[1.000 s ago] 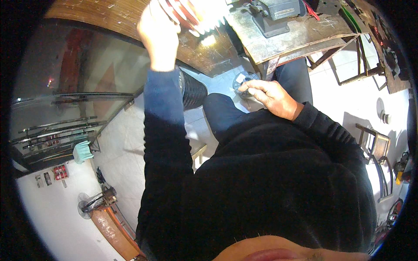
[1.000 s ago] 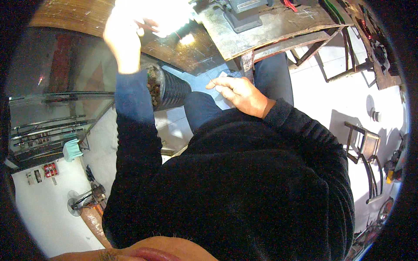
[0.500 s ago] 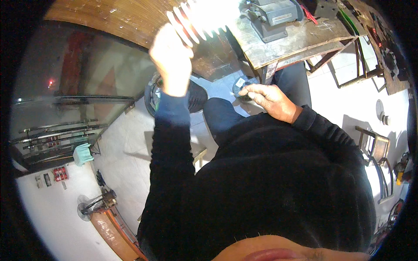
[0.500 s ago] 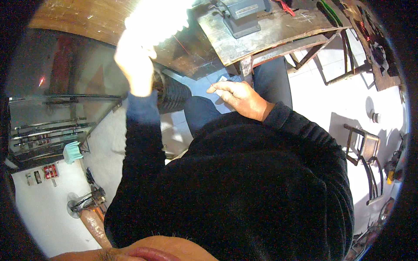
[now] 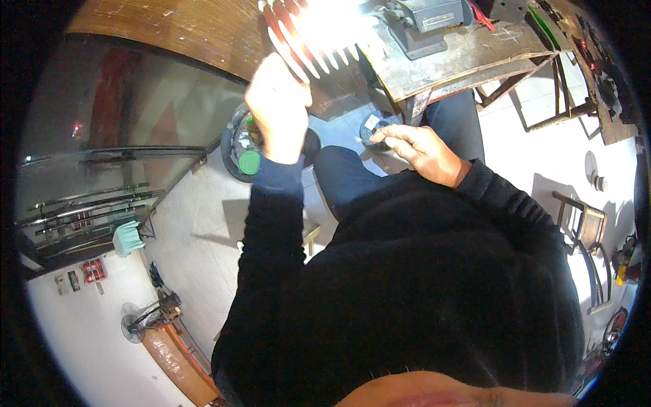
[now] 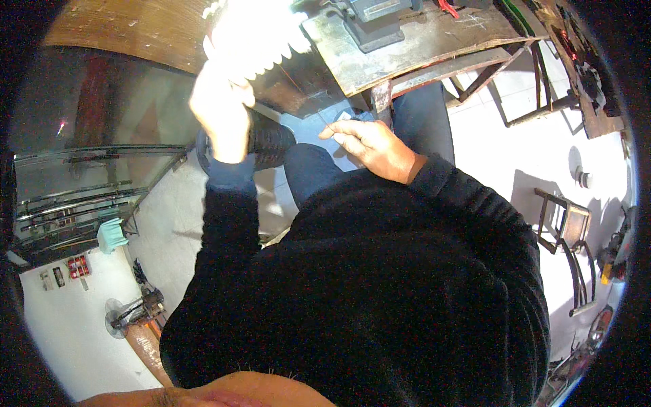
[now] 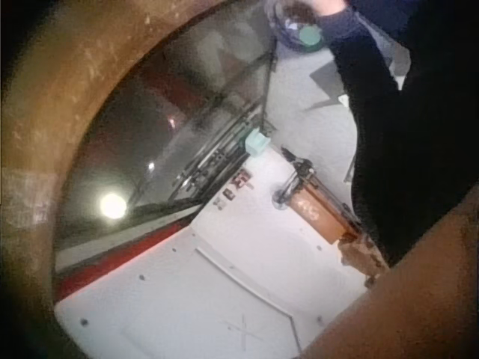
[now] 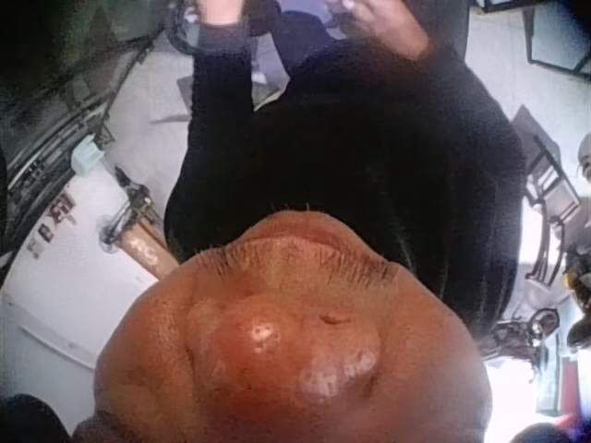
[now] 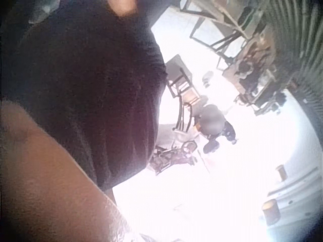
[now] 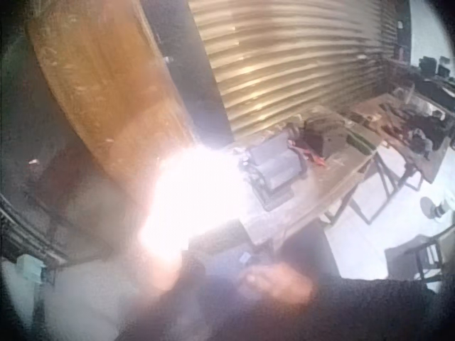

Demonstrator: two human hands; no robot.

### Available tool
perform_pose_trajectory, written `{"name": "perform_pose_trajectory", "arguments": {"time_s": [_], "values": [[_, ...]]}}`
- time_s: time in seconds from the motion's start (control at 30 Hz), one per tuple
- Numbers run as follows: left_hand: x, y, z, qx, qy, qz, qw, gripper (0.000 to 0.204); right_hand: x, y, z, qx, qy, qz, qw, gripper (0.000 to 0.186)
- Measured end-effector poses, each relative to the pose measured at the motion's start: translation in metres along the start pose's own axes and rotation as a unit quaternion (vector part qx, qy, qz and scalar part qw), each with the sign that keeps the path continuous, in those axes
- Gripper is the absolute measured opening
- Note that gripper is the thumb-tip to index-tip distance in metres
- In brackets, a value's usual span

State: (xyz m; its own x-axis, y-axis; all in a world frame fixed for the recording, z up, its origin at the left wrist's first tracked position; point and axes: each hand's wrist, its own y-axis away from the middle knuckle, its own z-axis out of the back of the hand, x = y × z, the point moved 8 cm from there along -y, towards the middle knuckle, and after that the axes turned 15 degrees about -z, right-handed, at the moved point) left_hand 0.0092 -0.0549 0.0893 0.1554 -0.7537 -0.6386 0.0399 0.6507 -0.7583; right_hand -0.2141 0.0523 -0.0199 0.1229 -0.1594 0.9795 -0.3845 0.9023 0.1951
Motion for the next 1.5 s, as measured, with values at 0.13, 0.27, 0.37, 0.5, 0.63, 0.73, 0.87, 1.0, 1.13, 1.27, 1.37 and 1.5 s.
{"name": "perform_pose_trajectory", "arguments": {"time_s": [0.13, 0.27, 0.37, 0.5, 0.63, 0.73, 0.87, 1.0, 1.13, 1.27, 1.37, 1.5], "values": [[0.013, -0.095, 0.011, 0.032, -0.045, -0.107, 0.993, 0.025, 0.002, 0.003, -0.002, 0.015, 0.036, -0.026, 0.999, 0.030], [0.055, -0.118, -0.005, 0.101, -0.319, -0.083, 0.939, 0.016, 0.000, 0.006, -0.002, 0.010, -0.006, -0.029, 1.000, 0.029], [0.088, -0.028, -0.023, -0.066, 0.109, 0.200, 0.972, 0.015, -0.001, 0.004, 0.000, -0.007, 0.010, -0.008, 1.000, 0.029], [0.025, 0.029, -0.020, -0.032, 0.005, 0.073, 0.997, 0.017, -0.004, 0.002, 0.000, -0.021, 0.047, 0.017, 0.999, 0.028], [-0.002, -0.028, 0.002, -0.027, 0.061, 0.016, 0.998, 0.023, -0.001, 0.005, -0.001, -0.012, 0.017, 0.030, 0.999, 0.027], [0.021, -0.097, 0.010, -0.022, -0.006, -0.029, 0.999, 0.031, -0.004, 0.004, -0.005, -0.002, 0.074, 0.007, 0.997, 0.027], [0.071, -0.108, -0.005, 0.031, -0.012, -0.009, 0.999, 0.023, 0.000, 0.004, -0.003, -0.007, 0.025, 0.035, 0.999, 0.027], [0.081, -0.002, -0.030, -0.079, 0.269, 0.169, 0.945, 0.014, 0.001, 0.001, 0.000, -0.008, 0.037, 0.038, 0.999, 0.028], [0.015, 0.028, -0.010, -0.065, 0.065, 0.066, 0.994, 0.028, -0.006, -0.001, 0.000, 0.022, 0.041, -0.019, 0.999, 0.027], [0.003, -0.072, 0.008, -0.022, 0.002, -0.034, 0.999, 0.023, -0.002, 0.002, -0.002, 0.013, 0.012, -0.003, 1.000, 0.028], [0.018, -0.136, -0.005, 0.039, -0.150, -0.190, 0.969, 0.019, 0.001, 0.002, -0.004, 0.006, 0.014, 0.025, 1.000, 0.028], [0.094, -0.051, -0.028, -0.094, 0.186, 0.168, 0.963, 0.017, 0.001, 0.002, 0.000, -0.009, 0.018, 0.036, 0.999, 0.029]]}}
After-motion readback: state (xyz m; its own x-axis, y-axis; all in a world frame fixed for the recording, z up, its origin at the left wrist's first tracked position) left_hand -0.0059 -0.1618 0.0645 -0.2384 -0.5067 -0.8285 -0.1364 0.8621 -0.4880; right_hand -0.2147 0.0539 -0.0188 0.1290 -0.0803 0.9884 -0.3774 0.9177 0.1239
